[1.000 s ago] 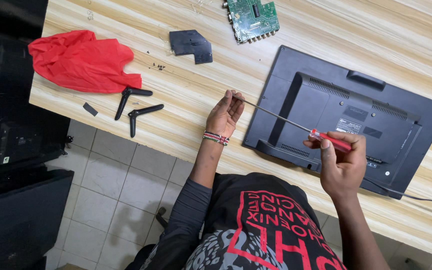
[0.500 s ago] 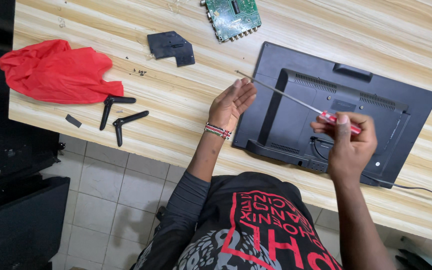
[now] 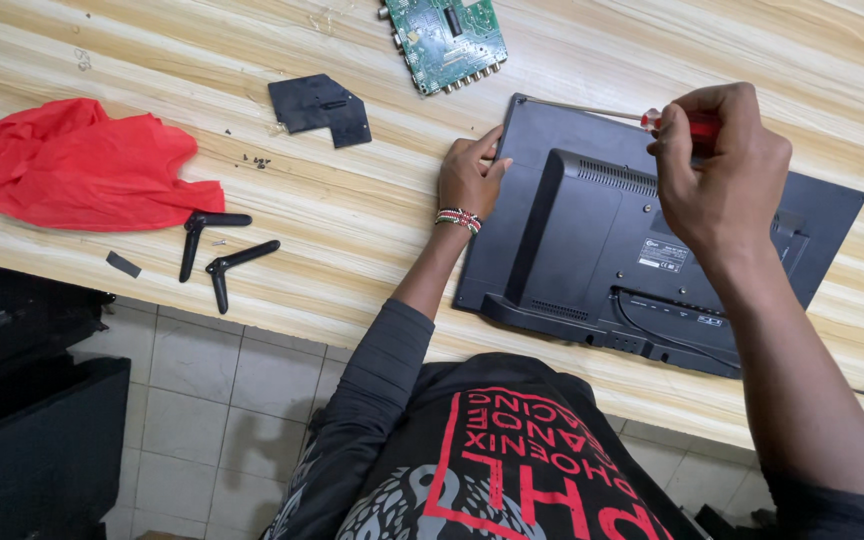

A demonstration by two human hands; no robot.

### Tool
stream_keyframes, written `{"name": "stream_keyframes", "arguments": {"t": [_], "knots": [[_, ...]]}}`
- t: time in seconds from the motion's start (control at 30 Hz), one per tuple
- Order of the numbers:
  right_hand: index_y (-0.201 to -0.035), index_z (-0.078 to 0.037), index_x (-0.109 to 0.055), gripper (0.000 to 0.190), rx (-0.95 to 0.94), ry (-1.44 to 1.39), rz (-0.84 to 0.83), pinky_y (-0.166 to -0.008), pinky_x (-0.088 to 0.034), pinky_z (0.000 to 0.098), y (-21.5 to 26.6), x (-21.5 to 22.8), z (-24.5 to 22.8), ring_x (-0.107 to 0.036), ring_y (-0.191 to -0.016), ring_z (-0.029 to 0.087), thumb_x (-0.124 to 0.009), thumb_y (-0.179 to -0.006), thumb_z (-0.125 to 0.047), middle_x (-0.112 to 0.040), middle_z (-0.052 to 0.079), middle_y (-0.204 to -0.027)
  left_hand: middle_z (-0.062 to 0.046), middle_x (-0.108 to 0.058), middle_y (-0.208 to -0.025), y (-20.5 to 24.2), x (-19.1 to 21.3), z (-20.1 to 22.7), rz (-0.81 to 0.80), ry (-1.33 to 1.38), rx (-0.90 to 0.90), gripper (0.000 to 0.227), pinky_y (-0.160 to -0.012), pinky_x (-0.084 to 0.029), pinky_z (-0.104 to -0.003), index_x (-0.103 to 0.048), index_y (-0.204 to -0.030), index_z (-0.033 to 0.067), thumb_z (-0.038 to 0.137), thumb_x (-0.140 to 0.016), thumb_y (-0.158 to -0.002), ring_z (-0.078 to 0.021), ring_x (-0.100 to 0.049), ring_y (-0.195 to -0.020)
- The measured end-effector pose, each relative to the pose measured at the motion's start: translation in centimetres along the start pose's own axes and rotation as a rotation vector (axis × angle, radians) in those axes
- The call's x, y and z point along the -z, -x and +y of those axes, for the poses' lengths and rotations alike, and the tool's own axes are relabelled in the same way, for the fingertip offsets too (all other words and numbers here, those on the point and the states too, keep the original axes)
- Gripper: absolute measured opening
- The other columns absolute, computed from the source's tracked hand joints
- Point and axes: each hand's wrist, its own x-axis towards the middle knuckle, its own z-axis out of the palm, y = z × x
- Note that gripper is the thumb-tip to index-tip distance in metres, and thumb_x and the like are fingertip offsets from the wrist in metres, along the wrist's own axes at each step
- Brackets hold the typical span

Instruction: The person uses a screwdriver to remove screws from the back panel of a flat-screen monitor. They systematically unscrew fasteners from various locations on the casing and place the screws on the table.

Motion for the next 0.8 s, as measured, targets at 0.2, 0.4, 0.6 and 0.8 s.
{"name": "stream_keyframes", "arguments": {"t": [0.2,0.4,0.6,0.8], "knots": [[-0.119,0.006,-0.059,0.009,0.024,0.082,-0.066,-0.065,-0.058,0.0347,-0.7,0.5,0.5,-0.078,-0.083,0.028,-0.065,-0.122,0.000,-0.077,0.018,-0.098,-0.002,-0.068,-0.100,-0.1,0.3,0.6,-0.006,-0.020,0.018,0.050,-0.071,-0.062,-0.033,-0.069,-0.132,0.0291,0.021,-0.084,-0.084,-0.0127,-0.070,-0.061],[-0.118,0.003,-0.062,0.012,0.033,0.146,-0.097,-0.063,-0.053,0.0376,-1.1,0.3,0.9,-0.075,-0.083,0.031,-0.066,-0.121,-0.007,-0.077,0.016,-0.101,-0.001,-0.068,-0.099,0.0,0.7,1.2,-0.014,-0.020,0.040,0.050,-0.071,-0.063,-0.033,-0.070,-0.131,0.0282,0.020,-0.084,-0.084,-0.0119,-0.069,-0.061],[-0.120,0.004,-0.061,0.012,0.104,0.186,-0.112,-0.059,-0.050,0.0377,-1.7,0.3,0.3,-0.076,-0.084,0.032,-0.065,-0.121,-0.008,-0.079,0.015,-0.103,0.001,-0.068,-0.098,0.0,0.6,1.1,-0.012,-0.033,0.038,0.049,-0.071,-0.061,-0.034,-0.070,-0.131,0.0301,0.022,-0.083,-0.084,-0.0116,-0.068,-0.059],[-0.121,0.004,-0.061,0.014,0.090,0.179,-0.144,-0.058,-0.051,0.0373,-1.9,0.3,-0.2,-0.076,-0.084,0.030,-0.064,-0.121,-0.010,-0.079,0.015,-0.103,0.001,-0.068,-0.098,0.0,0.6,1.1,-0.005,-0.014,0.045,0.050,-0.070,-0.061,-0.033,-0.070,-0.131,0.0288,0.021,-0.084,-0.084,-0.0122,-0.065,-0.061]]}}
